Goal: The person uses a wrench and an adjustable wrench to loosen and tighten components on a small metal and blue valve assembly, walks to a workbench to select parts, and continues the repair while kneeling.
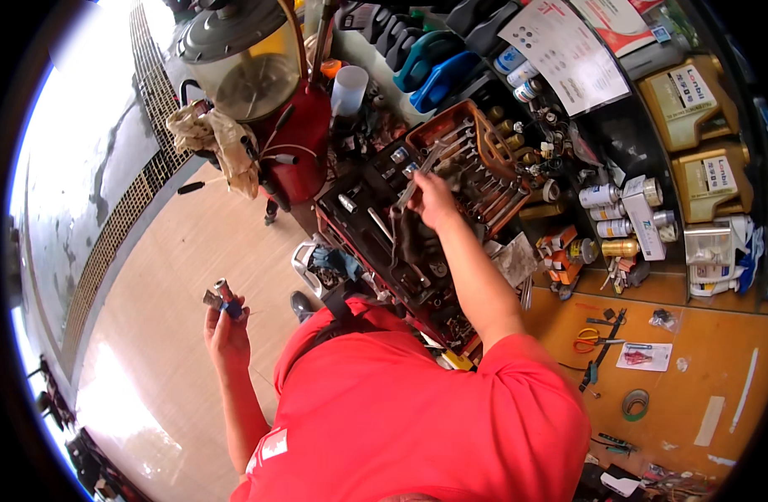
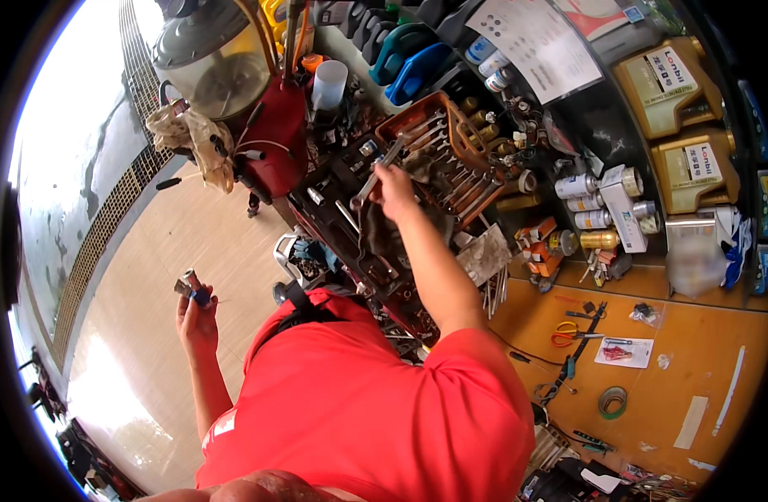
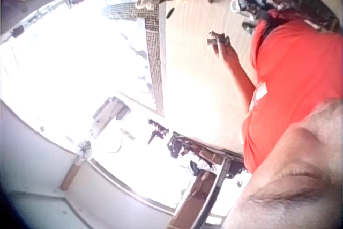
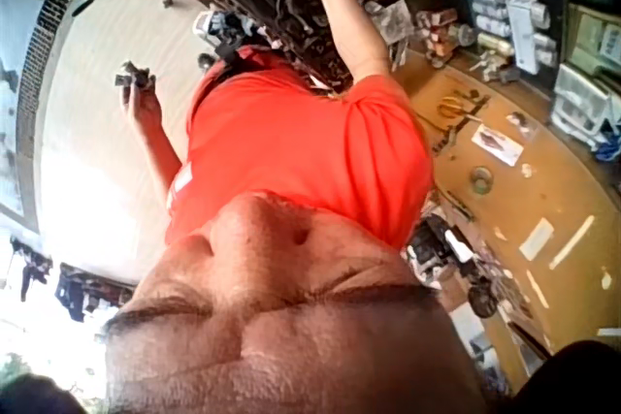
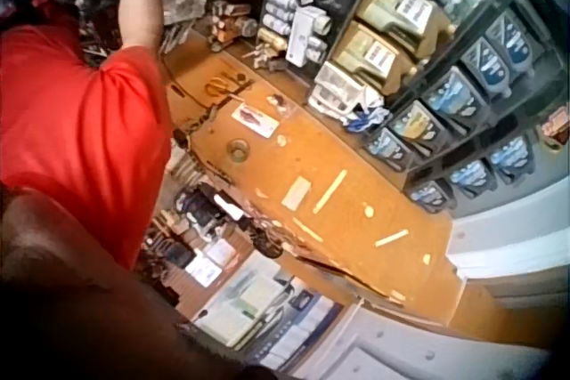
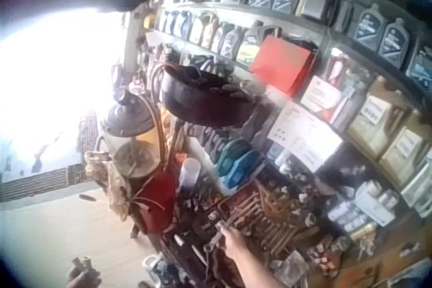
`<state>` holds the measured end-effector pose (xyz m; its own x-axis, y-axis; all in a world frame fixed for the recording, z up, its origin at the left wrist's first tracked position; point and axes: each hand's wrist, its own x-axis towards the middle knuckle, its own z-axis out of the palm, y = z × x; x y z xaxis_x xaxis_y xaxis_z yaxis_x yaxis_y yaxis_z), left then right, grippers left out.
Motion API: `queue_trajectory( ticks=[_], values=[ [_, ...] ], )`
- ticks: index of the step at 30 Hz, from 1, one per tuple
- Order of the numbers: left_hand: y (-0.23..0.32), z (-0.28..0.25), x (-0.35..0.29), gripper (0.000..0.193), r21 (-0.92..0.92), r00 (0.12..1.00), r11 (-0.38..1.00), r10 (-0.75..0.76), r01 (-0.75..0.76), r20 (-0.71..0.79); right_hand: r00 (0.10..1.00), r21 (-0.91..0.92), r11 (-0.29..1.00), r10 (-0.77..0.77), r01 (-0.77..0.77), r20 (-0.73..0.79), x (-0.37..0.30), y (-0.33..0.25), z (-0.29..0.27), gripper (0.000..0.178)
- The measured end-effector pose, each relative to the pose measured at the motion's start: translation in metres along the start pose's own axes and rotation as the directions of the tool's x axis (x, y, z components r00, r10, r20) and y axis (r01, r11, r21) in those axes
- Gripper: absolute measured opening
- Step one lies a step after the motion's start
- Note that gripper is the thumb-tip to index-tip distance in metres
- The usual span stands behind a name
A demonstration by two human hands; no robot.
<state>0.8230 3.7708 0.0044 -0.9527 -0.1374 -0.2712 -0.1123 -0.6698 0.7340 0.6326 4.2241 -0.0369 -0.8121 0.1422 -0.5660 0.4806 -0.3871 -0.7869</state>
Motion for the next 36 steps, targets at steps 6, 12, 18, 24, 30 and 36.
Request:
queue_trajectory(
  ticks=[6,12,18,24,30,36],
  values=[
    [-0.007,0.029,0.0,0.035,0.015,1.0,1.0,0.004,-0.004,0.004,0.941,-0.104,0.994,-0.048,0.014,-0.335,0.144,-0.034,-0.051,0.021],
    [-0.007,0.056,-0.012,0.038,0.082,0.997,0.996,0.049,-0.044,-0.06,0.878,-0.379,0.912,-0.046,-0.157,-0.476,0.216,-0.045,-0.045,0.032],
    [-0.012,0.061,-0.024,0.039,0.096,0.992,0.994,0.068,-0.058,-0.103,0.736,-0.845,0.488,-0.486,-0.22,-0.472,0.212,-0.047,-0.045,0.05],
    [-0.023,0.064,-0.022,0.039,0.098,0.992,0.994,0.054,-0.043,-0.114,0.842,-0.996,0.088,-0.536,-0.022,-0.066,0.171,-0.052,-0.05,0.111],
    [-0.027,0.069,-0.014,0.038,0.114,0.991,0.993,0.041,-0.026,-0.129,0.93,-0.997,0.012,-0.359,-0.083,-0.081,0.171,-0.062,-0.051,0.125],
    [-0.029,0.082,-0.005,0.037,0.129,0.995,0.991,0.031,-0.019,-0.09,0.941,-0.985,-0.138,-0.334,-0.106,-0.055,0.182,-0.074,-0.067,0.121]
  ],
)
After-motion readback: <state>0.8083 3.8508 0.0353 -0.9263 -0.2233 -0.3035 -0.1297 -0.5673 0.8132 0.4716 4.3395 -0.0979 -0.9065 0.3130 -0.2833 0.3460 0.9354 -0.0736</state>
